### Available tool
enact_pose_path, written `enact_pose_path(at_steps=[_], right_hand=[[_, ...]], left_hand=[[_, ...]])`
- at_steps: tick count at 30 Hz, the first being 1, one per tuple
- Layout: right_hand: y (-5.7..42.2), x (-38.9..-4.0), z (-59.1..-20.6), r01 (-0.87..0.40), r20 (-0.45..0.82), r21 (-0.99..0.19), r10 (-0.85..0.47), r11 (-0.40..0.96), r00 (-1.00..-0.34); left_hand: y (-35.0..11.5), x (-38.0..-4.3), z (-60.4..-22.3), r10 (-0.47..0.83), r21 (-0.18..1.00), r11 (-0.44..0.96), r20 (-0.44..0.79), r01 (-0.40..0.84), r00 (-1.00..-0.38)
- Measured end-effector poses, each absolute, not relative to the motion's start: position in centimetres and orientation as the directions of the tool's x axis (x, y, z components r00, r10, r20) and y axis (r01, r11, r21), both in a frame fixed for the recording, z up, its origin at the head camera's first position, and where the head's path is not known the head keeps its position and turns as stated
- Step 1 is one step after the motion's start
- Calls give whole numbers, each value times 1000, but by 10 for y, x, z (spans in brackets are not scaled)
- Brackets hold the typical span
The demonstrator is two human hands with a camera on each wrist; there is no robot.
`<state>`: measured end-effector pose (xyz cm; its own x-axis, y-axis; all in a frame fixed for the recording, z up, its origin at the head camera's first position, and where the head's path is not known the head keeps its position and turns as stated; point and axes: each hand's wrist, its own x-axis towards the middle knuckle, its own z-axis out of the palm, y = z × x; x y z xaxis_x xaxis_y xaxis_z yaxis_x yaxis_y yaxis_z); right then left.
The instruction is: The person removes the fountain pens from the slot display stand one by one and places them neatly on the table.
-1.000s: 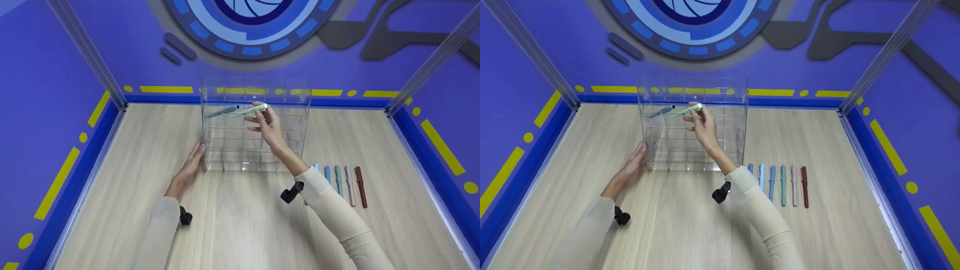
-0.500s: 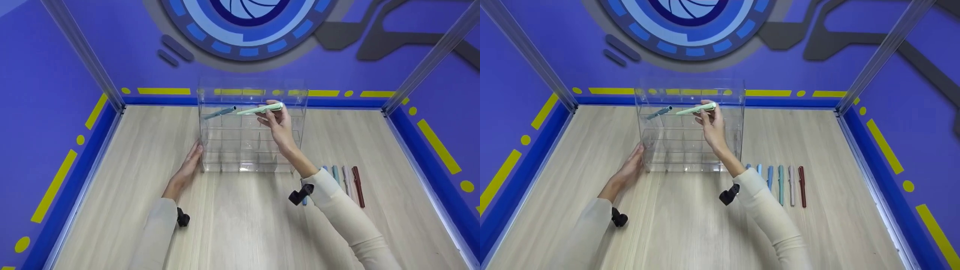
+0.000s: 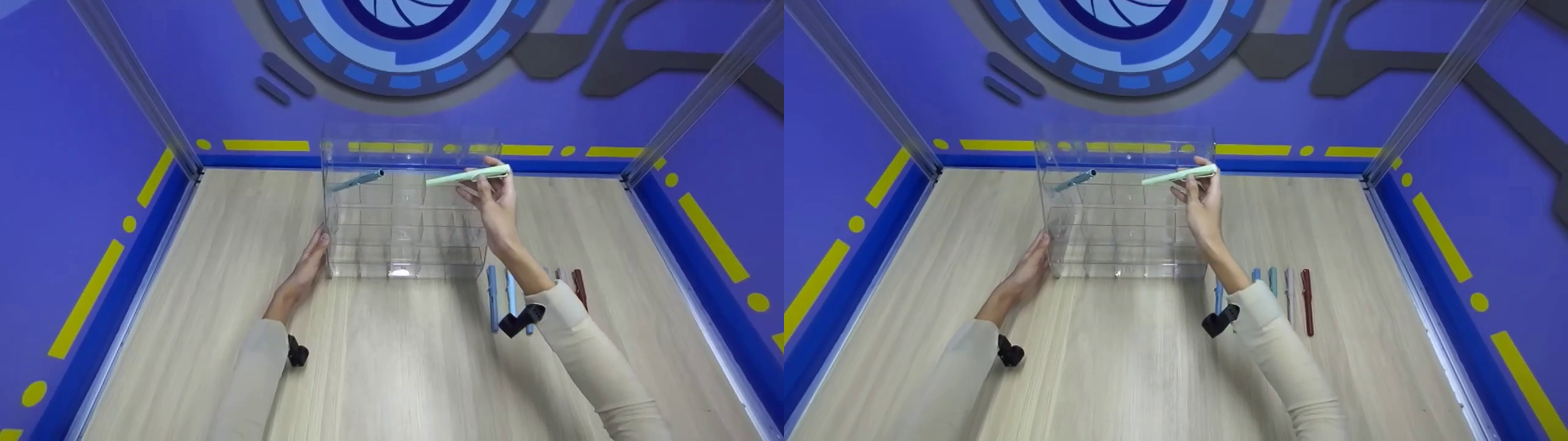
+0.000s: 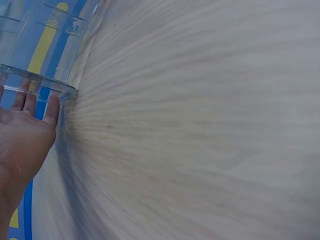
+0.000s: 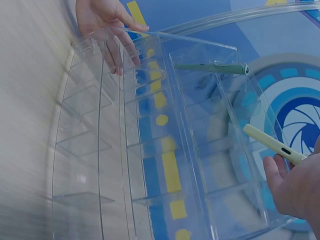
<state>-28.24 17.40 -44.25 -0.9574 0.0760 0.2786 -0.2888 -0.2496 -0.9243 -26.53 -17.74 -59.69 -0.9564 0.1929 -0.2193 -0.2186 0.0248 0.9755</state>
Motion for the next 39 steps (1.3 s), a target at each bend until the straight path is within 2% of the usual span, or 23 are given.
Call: enact_pose_path(at_steps=[5,15,27,39], right_hand=[[189,-281,-448,-294,284,-915,78,-275,-956],[223,-275,-456,-287,272,-930,96,-230,-958],[264,-267,-463,-268,247,-955,157,-129,-956],[294,-257,-473,-217,213,-976,148,-8,-966]], left_hand=[[-177,-265,-597,183,974,21,-225,-225,-957],[-178,-265,-597,195,976,9,-214,-216,-957],[-177,-266,-597,205,983,1,-179,-183,-962],[-178,-267,-598,212,984,-12,-172,-178,-962]])
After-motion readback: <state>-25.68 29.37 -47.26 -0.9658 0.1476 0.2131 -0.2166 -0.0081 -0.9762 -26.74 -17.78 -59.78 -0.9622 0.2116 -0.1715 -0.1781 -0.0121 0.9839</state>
